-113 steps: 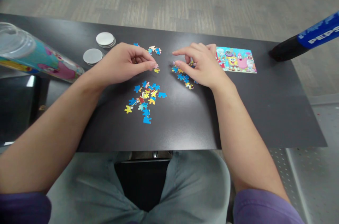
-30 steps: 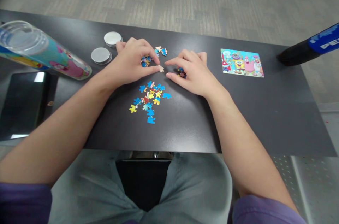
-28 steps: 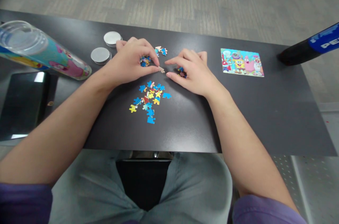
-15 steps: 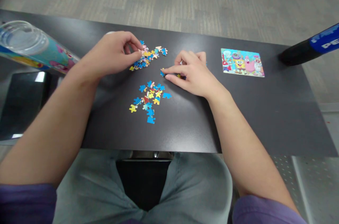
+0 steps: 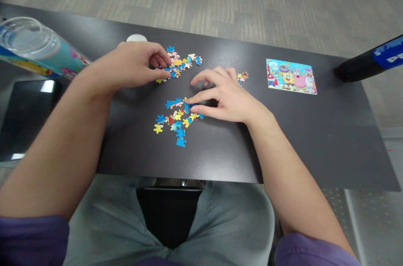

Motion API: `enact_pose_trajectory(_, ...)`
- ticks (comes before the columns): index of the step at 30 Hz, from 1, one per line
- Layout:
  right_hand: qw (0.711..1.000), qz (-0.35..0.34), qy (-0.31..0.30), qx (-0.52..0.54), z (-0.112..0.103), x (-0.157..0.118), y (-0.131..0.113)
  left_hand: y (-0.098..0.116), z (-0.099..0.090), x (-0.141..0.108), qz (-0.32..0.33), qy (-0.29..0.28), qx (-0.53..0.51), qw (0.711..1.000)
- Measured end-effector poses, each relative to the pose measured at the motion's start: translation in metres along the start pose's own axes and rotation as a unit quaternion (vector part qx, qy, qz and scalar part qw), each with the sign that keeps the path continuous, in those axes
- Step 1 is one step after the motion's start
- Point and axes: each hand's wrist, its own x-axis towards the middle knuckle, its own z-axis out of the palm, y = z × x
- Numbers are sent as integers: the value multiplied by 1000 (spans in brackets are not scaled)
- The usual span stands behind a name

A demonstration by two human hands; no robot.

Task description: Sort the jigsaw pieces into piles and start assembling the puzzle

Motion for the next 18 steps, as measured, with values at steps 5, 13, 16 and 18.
enact_pose_trajectory(5,997,41,42,-41,-3,-2,2,3,-6,-1,-4,-21,-16,1000)
enact_pose_trajectory(13,996,53,32,-61,-3,-3,1,36,-4,-3,-32,-17,-75,997)
enact_pose_trajectory(16,996,57,33,-55,-5,-6,6,45,-3,-6,-41,-15,-127,991)
enact_pose_trajectory(18,996,60,42,-54,-9,-10,11,48,-1,-6,-48,-19,-149,987)
